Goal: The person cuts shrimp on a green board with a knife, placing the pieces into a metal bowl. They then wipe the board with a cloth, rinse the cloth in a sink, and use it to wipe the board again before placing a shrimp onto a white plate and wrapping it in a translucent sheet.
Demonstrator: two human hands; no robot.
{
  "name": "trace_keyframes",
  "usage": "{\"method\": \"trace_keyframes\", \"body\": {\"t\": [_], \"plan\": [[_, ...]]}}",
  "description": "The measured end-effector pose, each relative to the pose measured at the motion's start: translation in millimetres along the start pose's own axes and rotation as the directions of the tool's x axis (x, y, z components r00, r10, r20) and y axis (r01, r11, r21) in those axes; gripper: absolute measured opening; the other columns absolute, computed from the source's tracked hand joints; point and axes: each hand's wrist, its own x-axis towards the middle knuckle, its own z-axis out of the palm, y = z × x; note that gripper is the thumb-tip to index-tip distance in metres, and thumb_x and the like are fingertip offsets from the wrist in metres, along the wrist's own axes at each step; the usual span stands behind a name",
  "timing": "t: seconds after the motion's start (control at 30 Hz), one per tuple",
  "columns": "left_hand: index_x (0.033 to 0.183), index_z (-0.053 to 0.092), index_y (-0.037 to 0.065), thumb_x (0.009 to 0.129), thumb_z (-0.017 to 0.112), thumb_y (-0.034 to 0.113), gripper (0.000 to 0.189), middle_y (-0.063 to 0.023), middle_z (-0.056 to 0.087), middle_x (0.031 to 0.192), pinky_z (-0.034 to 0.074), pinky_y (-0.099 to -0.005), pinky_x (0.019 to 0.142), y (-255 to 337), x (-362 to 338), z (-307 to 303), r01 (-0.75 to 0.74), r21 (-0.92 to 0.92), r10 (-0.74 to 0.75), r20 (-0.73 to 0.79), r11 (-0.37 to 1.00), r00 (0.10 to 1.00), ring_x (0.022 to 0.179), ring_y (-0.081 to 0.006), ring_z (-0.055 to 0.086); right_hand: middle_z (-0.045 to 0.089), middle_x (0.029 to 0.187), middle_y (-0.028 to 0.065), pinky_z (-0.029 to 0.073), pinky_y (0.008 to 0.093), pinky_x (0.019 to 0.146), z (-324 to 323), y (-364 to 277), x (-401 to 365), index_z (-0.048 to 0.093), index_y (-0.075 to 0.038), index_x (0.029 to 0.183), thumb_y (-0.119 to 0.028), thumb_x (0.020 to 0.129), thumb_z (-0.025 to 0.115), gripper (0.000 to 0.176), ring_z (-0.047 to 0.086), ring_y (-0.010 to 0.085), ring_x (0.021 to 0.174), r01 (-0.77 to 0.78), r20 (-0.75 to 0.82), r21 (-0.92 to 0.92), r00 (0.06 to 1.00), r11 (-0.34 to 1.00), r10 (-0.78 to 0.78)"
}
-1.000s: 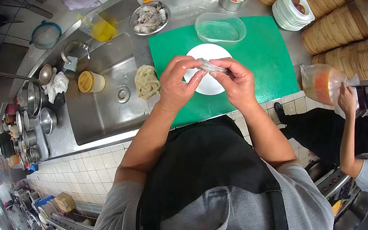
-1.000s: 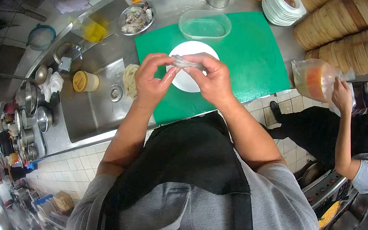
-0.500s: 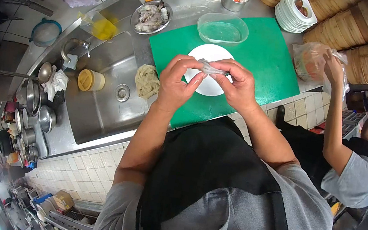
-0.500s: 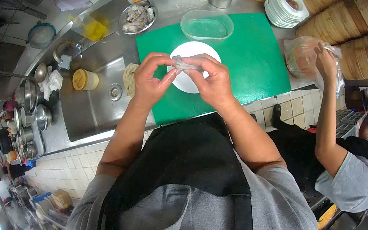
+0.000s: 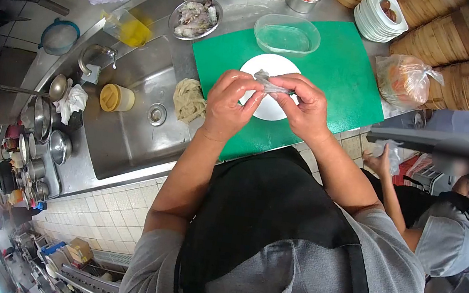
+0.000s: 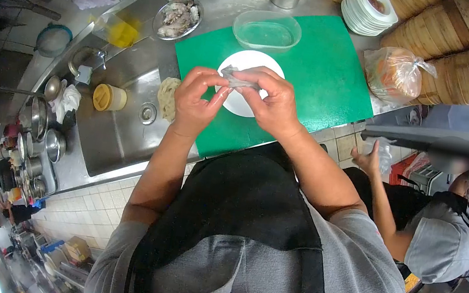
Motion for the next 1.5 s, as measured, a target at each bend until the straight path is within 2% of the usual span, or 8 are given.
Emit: {"method": "trace_keyframes", "body": {"t": [0.27,0.5,0.67,0.77,0.87,0.93,1.13,1.5], "plan": [[0.083,0.065,0.005,0.070,0.079,-0.002,0.021,-0.0089,0.064,0.090,0.052,-0.0335,0.071,-9,8,-8,-0.022,-0.065,0.034,0.194,0.998,0.980,0.085,-0.0236,0.065,0.072,0.103,0.0121,0.055,0.0315,0.079,-1,0,-1,0.071,-0.001,0.107,0.006,0.085,0.070,0.024,0.068,0.0215,0.094,0.018,0.030,-0.055,0.999,0.998,-0.017],[0.083,0.064,0.005,0.072,0.083,0.002,0.023,-0.0070,0.065,0.094,0.052,-0.0331,0.071,-7,-1,-10,0.062,-0.103,-0.045,0.152,0.993,0.987,0.085,-0.0198,0.065,0.071,0.105,0.0112,0.054,0.0300,0.079,-4,1,-4,0.071,-0.001,0.108,0.006,0.086,0.070,0.023,0.067,0.0197,0.094,-0.033,0.016,-0.037,0.999,0.999,0.034],[0.099,0.072,0.008,0.073,0.084,0.004,0.029,-0.0081,0.069,0.105,0.052,-0.0386,0.085,8,9,-9,0.162,-0.208,-0.151,0.070,0.965,0.986,0.098,-0.0231,0.065,0.071,0.107,0.0106,0.052,0.0291,0.082,-6,2,-5,0.071,-0.001,0.110,0.005,0.086,0.070,0.025,0.066,0.0184,0.093,-0.078,0.038,0.002,0.996,0.997,0.078],[0.107,0.073,0.011,0.075,0.083,0.012,0.034,-0.0055,0.070,0.110,0.051,-0.0421,0.088,-28,-4,2,0.215,-0.176,-0.166,0.259,0.961,0.952,0.105,-0.0277,0.063,0.071,0.105,0.0087,0.051,0.0291,0.082,-7,11,-5,0.071,-0.001,0.112,0.003,0.087,0.071,0.025,0.066,0.0164,0.092,-0.316,0.098,0.222,0.948,0.922,0.302],[0.107,0.073,0.011,0.076,0.082,0.019,0.033,-0.0031,0.069,0.107,0.049,-0.0438,0.089,-53,-17,15,0.302,0.055,-0.296,0.428,0.952,0.854,0.105,-0.0268,0.061,0.072,0.103,0.0093,0.052,0.0291,0.081,-20,42,3,0.071,-0.004,0.113,0.001,0.086,0.073,0.028,0.066,0.0158,0.092,-0.345,0.173,-0.037,0.922,0.938,0.346],[0.108,0.074,0.013,0.076,0.081,0.021,0.033,-0.0029,0.068,0.105,0.048,-0.0431,0.089,-70,-33,31,0.219,0.174,-0.275,0.441,0.960,0.854,0.105,-0.0265,0.060,0.073,0.104,0.0092,0.054,0.0404,0.083,-27,73,5,0.074,-0.011,0.108,-0.009,0.084,0.073,0.025,0.069,0.0295,0.092,-0.135,0.248,-0.430,0.933,0.893,0.261],[0.105,0.076,0.015,0.076,0.081,0.023,0.031,-0.0030,0.067,0.098,0.045,-0.0414,0.090,-77,-55,53,0.072,0.389,-0.252,0.435,0.919,0.864,0.103,-0.0246,0.059,0.068,0.100,0.0058,0.048,0.0432,0.091,-19,108,-5,0.076,-0.019,0.103,-0.023,0.087,0.067,0.018,0.061,0.0307,0.103,0.164,0.343,-0.764,0.923,0.624,0.177],[0.096,0.077,0.012,0.079,0.080,0.020,0.019,-0.0051,0.068,0.096,0.047,-0.0404,0.088,-89,-62,53,0.094,0.284,-0.207,0.400,0.954,0.893,0.096,-0.0266,0.063,0.066,0.099,0.0056,0.048,0.0440,0.085,-5,117,-7,0.076,-0.017,0.099,-0.023,0.083,0.070,0.018,0.059,0.0297,0.096,0.174,0.394,-0.611,0.913,0.773,0.106]]}}
